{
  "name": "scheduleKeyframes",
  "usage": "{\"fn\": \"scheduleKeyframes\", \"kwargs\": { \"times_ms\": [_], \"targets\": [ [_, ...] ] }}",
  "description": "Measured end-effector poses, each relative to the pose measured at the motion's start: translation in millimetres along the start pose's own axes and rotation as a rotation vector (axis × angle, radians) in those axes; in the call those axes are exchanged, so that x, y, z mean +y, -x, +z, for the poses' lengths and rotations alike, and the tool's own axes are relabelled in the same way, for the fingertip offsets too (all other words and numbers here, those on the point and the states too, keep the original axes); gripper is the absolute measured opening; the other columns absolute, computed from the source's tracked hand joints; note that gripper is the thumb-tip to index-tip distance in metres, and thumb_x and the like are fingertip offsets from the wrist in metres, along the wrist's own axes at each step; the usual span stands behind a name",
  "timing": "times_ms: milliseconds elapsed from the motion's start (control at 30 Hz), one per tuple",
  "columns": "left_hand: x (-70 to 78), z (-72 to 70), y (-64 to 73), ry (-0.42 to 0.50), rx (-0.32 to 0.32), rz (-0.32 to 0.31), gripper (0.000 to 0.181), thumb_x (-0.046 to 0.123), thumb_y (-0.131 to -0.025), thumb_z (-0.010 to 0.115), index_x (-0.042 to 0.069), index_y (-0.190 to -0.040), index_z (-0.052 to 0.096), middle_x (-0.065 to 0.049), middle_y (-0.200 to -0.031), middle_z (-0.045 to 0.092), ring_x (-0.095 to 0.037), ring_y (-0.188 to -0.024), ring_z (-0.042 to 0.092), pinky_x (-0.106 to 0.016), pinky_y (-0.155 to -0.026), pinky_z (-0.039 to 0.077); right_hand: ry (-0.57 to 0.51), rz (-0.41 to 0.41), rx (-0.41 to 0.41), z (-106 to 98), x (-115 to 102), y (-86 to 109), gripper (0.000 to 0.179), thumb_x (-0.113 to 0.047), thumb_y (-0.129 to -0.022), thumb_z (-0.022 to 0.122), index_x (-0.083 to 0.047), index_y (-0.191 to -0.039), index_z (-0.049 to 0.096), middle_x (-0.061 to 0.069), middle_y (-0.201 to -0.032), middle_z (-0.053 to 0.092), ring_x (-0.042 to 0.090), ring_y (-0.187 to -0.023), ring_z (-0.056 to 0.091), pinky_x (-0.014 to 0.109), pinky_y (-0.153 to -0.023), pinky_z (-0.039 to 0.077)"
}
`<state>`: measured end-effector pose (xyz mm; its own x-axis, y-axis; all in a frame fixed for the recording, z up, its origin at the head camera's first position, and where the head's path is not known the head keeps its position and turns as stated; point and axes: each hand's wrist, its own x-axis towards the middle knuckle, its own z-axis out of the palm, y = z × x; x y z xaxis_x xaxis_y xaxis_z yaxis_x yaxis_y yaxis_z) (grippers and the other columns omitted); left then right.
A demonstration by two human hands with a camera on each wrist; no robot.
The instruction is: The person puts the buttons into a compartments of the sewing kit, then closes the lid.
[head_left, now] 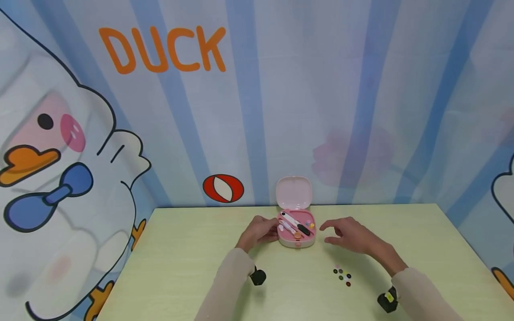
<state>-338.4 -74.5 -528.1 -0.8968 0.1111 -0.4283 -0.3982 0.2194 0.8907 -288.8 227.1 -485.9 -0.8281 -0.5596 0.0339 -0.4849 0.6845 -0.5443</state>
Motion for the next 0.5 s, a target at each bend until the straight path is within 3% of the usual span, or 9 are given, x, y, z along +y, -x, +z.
{"fn": "scheduleKeyframes", "kwargs": {
  "times_ms": [333,500],
  "targets": [
    [-0.4,0.4,-0.9,0.013,-0.012,0.0,0.029,0.022,-0.1,0.064,-0.004,-0.111,0.069,-0.011,-0.094,0.074,-0.017,-0.08,0.069,-0.031,-0.08,0.063,-0.092,0.046,-0.041,16,14,42.4,0.028,-0.02,-0.095,0.076,-0.008,-0.119,0.073,-0.01,-0.064,0.042,0.003,-0.058,0.034,0.022,-0.052,0.029],
    [1.5,0.6,0.6,0.005,-0.002,-0.004,0.03,0.023,-0.1,0.064,-0.004,-0.112,0.069,-0.011,-0.094,0.074,-0.017,-0.081,0.07,-0.03,-0.08,0.063,-0.129,0.019,-0.039,26,25,60.2,0.024,-0.022,-0.094,0.077,-0.01,-0.114,0.074,-0.012,-0.064,0.042,0.001,-0.058,0.033,0.022,-0.053,0.03]
  ]
}}
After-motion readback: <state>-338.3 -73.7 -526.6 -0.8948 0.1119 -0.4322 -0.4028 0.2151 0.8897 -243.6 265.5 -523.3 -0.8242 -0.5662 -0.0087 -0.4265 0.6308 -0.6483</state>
